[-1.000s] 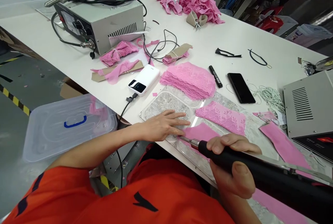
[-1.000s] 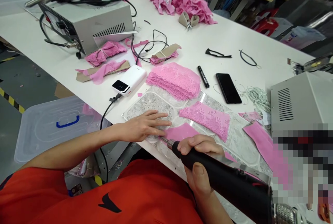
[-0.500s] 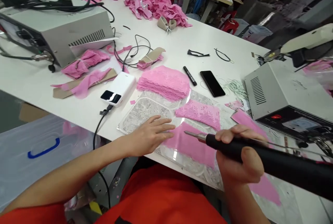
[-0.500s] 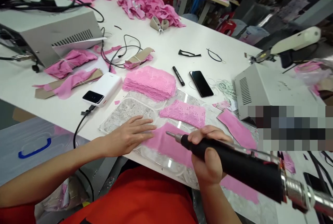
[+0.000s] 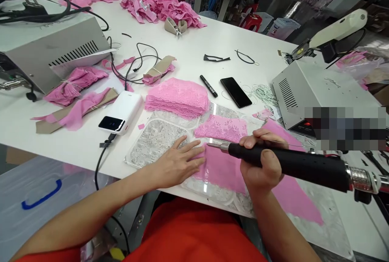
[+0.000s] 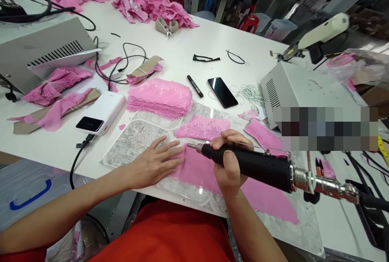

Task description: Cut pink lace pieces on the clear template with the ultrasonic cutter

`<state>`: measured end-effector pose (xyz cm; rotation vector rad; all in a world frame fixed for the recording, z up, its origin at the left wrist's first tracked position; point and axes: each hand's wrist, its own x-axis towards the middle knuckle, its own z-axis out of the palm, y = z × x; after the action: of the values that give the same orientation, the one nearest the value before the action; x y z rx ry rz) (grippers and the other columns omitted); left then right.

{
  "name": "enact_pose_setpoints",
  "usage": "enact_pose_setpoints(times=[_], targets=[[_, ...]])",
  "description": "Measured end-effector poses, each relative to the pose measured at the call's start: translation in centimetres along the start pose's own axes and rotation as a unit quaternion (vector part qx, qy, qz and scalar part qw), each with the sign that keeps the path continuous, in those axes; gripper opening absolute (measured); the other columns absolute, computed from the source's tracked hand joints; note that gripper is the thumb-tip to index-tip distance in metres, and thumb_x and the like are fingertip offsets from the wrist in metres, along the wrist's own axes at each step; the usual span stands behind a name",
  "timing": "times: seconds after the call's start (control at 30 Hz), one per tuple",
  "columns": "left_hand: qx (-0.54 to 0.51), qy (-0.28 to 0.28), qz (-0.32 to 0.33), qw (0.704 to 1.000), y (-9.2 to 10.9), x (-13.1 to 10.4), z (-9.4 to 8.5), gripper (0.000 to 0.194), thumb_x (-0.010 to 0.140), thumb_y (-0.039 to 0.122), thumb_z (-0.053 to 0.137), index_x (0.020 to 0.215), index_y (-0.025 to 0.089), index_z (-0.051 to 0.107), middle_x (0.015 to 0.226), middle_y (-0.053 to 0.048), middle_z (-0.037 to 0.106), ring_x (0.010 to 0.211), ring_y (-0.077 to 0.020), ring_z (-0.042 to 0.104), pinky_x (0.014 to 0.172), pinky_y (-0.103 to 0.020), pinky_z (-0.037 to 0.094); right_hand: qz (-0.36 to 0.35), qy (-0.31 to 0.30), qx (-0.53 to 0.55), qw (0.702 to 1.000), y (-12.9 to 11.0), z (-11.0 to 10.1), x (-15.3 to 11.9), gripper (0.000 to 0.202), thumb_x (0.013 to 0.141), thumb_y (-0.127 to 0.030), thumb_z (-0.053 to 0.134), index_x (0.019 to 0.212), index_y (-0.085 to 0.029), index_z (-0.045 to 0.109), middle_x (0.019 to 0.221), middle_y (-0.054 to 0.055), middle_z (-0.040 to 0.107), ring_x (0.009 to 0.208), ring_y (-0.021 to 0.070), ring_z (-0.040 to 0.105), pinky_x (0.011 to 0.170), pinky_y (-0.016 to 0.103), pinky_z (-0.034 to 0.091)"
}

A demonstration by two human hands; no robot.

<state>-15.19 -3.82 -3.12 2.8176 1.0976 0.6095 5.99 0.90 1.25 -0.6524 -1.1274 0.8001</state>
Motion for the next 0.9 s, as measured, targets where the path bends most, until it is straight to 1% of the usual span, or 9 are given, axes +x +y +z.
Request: enact_pose_setpoints(times=[0.33,0.57,0.67,0.73,0.8,0.9], targets=[[-0.016,-0.001,-0.005,1.0,0.0,0.1,0.1,0.028,0.1,0.029,0.051,0.123,0.02,0.064,0.139,-0.01,0.058,0.136,-0.0288,0.047,0.118,-0.054,0.027,0.014,-0.014,-0.012,1.0,0.4,0.0,-0.2,0.017,0.075,-0.027,0.058,0.091,-0.023,0.062,0.093,0.0,0.058,0.062,0.0097,0.056,0.065,0.033,0.052],[-0.023,-0.003,-0.01,1.0,0.0,0.1,-0.1,0.028,0.1,0.027,0.05,0.123,0.02,0.064,0.138,-0.01,0.059,0.136,-0.0281,0.047,0.119,-0.053,0.026,0.004,-0.04,-0.019,0.999,0.5,0.2,-0.3,0.006,0.08,-0.024,0.058,0.086,-0.023,0.058,0.089,-0.001,0.057,0.066,0.0102,0.058,0.067,0.033,0.052],[-0.02,-0.003,-0.002,1.0,-0.2,0.2,-0.3,0.028,0.101,0.026,0.049,0.123,0.02,0.065,0.138,-0.009,0.059,0.135,-0.0285,0.047,0.118,-0.053,0.026,0.008,-0.04,-0.019,0.999,0.6,0.3,-0.2,0.008,0.081,-0.024,0.059,0.088,-0.023,0.058,0.091,-0.001,0.057,0.066,0.0099,0.058,0.069,0.034,0.052],[-0.018,-0.002,0.005,1.0,-0.4,0.3,-0.5,0.029,0.102,0.025,0.047,0.124,0.02,0.064,0.138,-0.009,0.06,0.135,-0.0288,0.048,0.118,-0.053,0.027,0.007,-0.022,-0.011,1.0,0.4,0.1,0.3,0.011,0.08,-0.025,0.059,0.091,-0.023,0.059,0.093,-0.001,0.058,0.065,0.0094,0.058,0.069,0.033,0.051],[-0.016,0.004,0.015,1.0,-0.4,0.6,-0.8,0.029,0.102,0.024,0.046,0.124,0.019,0.064,0.138,-0.009,0.06,0.136,-0.0291,0.048,0.118,-0.052,0.028,-0.008,0.011,-0.005,1.0,-0.3,-0.4,1.1,0.013,0.078,-0.027,0.058,0.09,-0.023,0.06,0.093,-0.001,0.058,0.064,0.0089,0.058,0.067,0.032,0.05],[-0.016,0.013,0.037,0.999,0.3,1.6,-1.0,0.028,0.102,0.022,0.045,0.122,0.016,0.064,0.135,-0.009,0.062,0.135,-0.0289,0.048,0.117,-0.051,0.03,-0.04,0.068,-0.02,0.997,-1.8,-2.2,2.3,0.014,0.074,-0.028,0.056,0.086,-0.021,0.06,0.089,0.0,0.058,0.059,0.0089,0.055,0.06,0.031,0.049]])
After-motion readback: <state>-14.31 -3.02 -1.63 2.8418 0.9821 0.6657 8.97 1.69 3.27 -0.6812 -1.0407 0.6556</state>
